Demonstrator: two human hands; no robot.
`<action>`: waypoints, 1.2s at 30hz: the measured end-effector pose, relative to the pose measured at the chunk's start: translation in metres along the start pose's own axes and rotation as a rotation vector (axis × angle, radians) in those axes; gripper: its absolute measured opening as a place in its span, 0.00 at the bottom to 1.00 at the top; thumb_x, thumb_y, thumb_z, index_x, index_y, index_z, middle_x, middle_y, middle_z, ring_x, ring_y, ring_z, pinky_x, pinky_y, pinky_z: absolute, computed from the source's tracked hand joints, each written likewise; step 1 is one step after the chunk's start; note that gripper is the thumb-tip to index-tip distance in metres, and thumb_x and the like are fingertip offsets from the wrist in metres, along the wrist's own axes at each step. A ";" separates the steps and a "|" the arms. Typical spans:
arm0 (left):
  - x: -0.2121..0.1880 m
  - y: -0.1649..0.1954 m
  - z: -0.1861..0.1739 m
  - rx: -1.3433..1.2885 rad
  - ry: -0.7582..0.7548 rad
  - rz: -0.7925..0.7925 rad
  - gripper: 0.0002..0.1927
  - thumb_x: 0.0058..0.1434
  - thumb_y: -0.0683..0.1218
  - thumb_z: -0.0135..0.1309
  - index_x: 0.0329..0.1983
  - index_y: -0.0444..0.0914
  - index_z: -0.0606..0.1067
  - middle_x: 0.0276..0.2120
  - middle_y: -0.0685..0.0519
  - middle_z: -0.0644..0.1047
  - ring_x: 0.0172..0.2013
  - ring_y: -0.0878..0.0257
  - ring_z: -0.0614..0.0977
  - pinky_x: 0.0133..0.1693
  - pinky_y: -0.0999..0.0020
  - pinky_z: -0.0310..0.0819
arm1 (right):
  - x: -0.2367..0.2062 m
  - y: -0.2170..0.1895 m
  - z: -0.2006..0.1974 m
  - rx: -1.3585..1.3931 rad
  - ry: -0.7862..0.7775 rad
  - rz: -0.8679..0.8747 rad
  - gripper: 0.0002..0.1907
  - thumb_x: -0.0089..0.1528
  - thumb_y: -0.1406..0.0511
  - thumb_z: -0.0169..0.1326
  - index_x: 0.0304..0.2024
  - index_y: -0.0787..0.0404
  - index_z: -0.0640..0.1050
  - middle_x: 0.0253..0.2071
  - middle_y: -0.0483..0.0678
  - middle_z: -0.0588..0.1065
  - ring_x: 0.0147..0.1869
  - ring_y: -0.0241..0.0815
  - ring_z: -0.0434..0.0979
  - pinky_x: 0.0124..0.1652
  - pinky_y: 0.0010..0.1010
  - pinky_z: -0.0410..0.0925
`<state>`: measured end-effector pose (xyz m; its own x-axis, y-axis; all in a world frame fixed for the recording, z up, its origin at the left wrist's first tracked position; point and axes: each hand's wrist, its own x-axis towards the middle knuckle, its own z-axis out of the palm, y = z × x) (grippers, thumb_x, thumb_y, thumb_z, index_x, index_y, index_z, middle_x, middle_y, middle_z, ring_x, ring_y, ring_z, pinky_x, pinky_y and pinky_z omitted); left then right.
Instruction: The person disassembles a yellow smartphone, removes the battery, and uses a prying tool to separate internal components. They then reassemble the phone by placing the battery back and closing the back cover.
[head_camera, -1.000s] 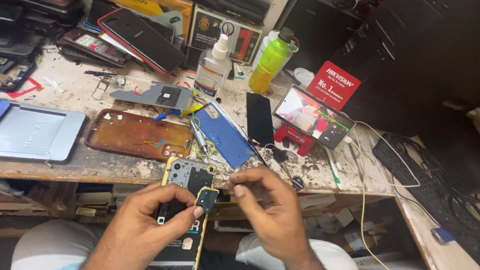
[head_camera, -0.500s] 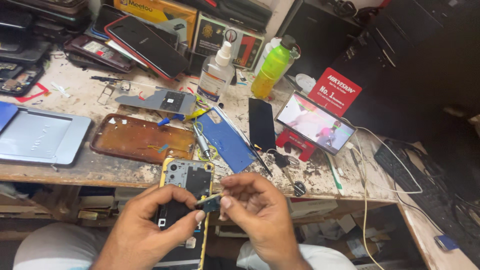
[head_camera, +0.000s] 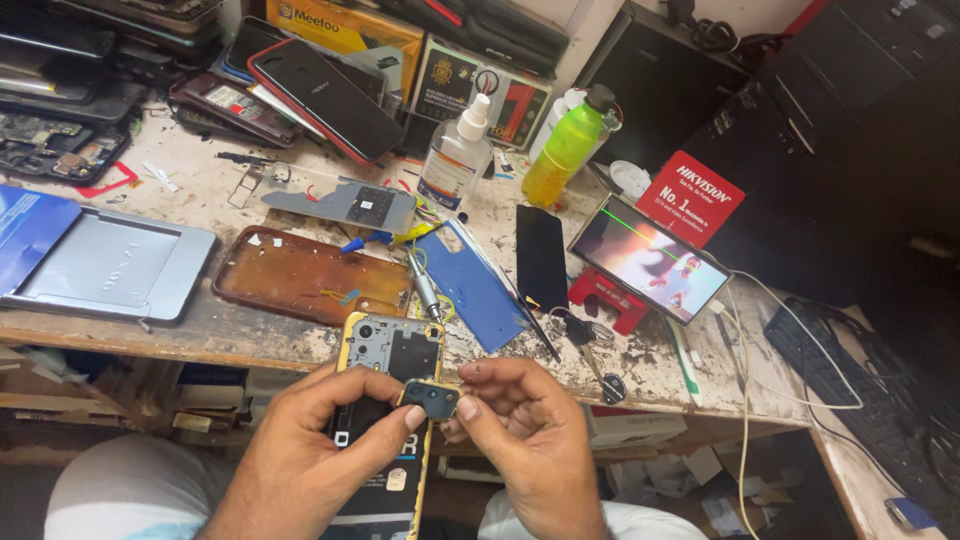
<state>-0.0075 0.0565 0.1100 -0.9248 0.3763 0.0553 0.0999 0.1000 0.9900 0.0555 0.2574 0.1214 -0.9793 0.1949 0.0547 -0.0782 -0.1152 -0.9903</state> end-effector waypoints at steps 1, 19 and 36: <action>0.000 -0.003 -0.001 0.012 -0.007 0.037 0.10 0.52 0.48 0.67 0.33 0.38 0.84 0.31 0.54 0.81 0.33 0.69 0.82 0.35 0.72 0.76 | 0.000 -0.001 0.000 -0.009 -0.008 0.005 0.14 0.62 0.75 0.57 0.51 0.72 0.75 0.41 0.52 0.79 0.42 0.38 0.80 0.44 0.31 0.75; 0.008 -0.093 0.006 0.219 0.042 0.372 0.14 0.51 0.51 0.72 0.40 0.44 0.85 0.41 0.56 0.82 0.44 0.66 0.84 0.48 0.71 0.77 | -0.012 -0.023 -0.004 -0.588 -0.061 -0.130 0.13 0.62 0.71 0.58 0.48 0.63 0.70 0.38 0.46 0.77 0.42 0.35 0.81 0.45 0.27 0.74; 0.044 -0.010 -0.006 1.072 -0.213 0.088 0.22 0.50 0.65 0.63 0.49 0.62 0.80 0.58 0.63 0.76 0.38 0.61 0.88 0.38 0.67 0.86 | 0.041 -0.027 -0.025 -0.072 -0.375 -0.010 0.19 0.63 0.76 0.52 0.48 0.59 0.58 0.43 0.47 0.69 0.45 0.31 0.67 0.45 0.25 0.64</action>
<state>-0.0517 0.0670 0.1038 -0.8268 0.5625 -0.0055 0.5251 0.7754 0.3507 0.0221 0.2931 0.1472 -0.9798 -0.1763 0.0943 -0.0879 -0.0438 -0.9952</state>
